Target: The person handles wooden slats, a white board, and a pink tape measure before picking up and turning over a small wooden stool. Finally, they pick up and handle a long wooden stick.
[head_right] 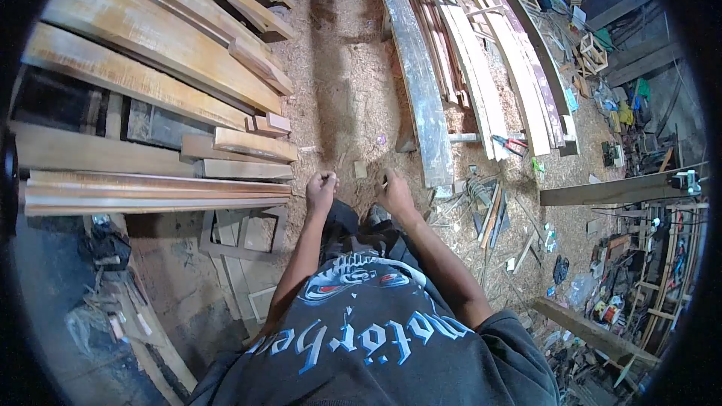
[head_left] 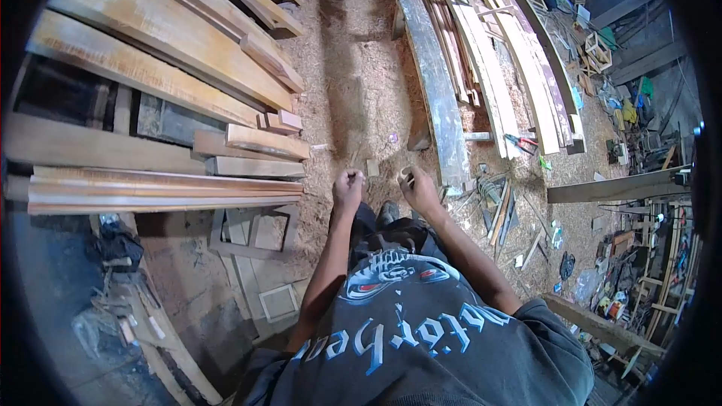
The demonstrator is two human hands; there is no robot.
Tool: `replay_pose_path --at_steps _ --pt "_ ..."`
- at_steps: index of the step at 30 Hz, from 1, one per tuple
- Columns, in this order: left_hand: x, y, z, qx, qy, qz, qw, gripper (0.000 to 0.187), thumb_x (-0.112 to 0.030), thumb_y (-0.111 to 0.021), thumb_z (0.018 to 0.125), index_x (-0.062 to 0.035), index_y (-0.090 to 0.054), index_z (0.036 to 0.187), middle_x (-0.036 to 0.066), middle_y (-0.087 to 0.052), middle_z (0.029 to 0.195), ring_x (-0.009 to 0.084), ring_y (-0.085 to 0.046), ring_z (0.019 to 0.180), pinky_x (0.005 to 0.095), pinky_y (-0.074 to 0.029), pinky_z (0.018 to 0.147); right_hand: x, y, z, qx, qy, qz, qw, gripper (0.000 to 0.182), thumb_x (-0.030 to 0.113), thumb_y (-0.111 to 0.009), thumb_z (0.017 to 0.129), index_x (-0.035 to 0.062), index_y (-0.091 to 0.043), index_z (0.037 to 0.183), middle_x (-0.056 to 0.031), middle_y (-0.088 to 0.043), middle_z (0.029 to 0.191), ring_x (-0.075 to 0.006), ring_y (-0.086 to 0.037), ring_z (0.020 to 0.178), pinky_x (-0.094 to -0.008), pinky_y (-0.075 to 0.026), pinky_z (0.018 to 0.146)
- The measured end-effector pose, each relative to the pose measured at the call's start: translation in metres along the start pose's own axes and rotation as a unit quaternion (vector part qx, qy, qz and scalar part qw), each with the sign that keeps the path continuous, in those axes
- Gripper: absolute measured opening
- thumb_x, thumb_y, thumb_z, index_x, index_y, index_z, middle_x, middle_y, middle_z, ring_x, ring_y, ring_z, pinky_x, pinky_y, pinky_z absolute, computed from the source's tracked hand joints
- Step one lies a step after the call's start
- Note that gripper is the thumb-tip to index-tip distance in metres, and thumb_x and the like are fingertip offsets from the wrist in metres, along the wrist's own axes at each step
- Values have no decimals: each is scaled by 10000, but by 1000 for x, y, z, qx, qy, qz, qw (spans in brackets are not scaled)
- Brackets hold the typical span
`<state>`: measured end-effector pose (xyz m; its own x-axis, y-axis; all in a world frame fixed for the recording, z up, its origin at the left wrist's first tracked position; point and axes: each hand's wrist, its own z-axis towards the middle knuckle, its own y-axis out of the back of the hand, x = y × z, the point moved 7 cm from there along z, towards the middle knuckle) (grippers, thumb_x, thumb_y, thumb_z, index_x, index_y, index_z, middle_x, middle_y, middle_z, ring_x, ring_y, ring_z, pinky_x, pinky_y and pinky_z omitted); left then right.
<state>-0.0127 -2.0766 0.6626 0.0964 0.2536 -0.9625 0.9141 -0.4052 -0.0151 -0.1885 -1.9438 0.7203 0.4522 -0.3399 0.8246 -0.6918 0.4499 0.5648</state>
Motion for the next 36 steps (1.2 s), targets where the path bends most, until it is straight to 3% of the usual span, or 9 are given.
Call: replay_pose_path --at_steps 3,7,15,21,28,32,34,35,36 --pt "-4 -9 18 11 40 -8 999 107 -125 -606 884 -24 -585 909 17 -616 743 88 -579 643 228 -476 593 -5 -6 13 -17 58 -55 997 241 124 -673 792 2 -567 971 -202 -579 860 -343 -600 718 -401 -492 647" --pt "-17 -19 66 30 32 14 999 102 -116 -606 884 -23 -581 915 16 -611 749 88 -574 660 228 -475 618 -11 -3 43 -46 20 -40 998 241 121 -677 794 1 -571 975 -189 -586 861 -316 -605 735 -395 -495 659" --pt "-31 -29 163 101 22 -20 994 64 -100 -594 888 -40 -580 873 8 -595 726 89 -550 658 237 -453 622 5 -2 114 -63 -50 -73 994 250 124 -660 812 2 -559 1005 -181 -575 864 -321 -599 740 -388 -490 648" --pt "3 -39 222 117 48 128 984 112 -146 -613 859 -36 -612 838 22 -611 723 102 -563 669 264 -471 638 -8 -29 152 -73 -143 -3 987 262 117 -640 829 -2 -541 1040 -206 -547 969 -328 -599 787 -382 -505 655" --pt "163 -39 246 139 123 206 961 95 -113 -603 865 -19 -589 852 50 -615 748 133 -584 704 268 -470 681 -163 -138 170 -21 -204 -5 979 332 153 -625 844 -19 -485 1090 -266 -512 1027 -460 -515 936 -466 -450 810" --pt "344 -47 289 168 123 315 926 123 -115 -604 834 3 -573 854 122 -605 775 209 -602 773 322 -470 710 -343 -247 176 31 -245 -65 967 420 199 -644 828 -14 -486 1153 -265 -527 1075 -432 -518 1026 -457 -436 871" --pt "444 -57 314 176 121 351 912 220 -183 -601 827 -41 -597 995 201 -639 921 348 -621 922 394 -481 784 -458 -311 170 43 -299 -132 944 482 245 -655 822 -9 -489 1196 -260 -530 1124 -409 -508 1083 -441 -420 923" --pt "434 -77 329 180 176 450 857 270 -193 -612 808 -37 -590 1027 217 -636 945 369 -610 945 421 -476 804 -499 -333 170 80 -271 -125 951 523 265 -629 842 4 -453 1260 -257 -498 1220 -407 -467 1161 -436 -391 982" --pt "517 -81 341 207 90 371 901 317 -214 -635 781 -29 -587 1034 230 -628 961 401 -592 956 437 -470 828 -530 -347 181 119 -329 -123 929 562 275 -611 856 17 -409 1312 -265 -456 1294 -419 -412 1231 -434 -351 1037"
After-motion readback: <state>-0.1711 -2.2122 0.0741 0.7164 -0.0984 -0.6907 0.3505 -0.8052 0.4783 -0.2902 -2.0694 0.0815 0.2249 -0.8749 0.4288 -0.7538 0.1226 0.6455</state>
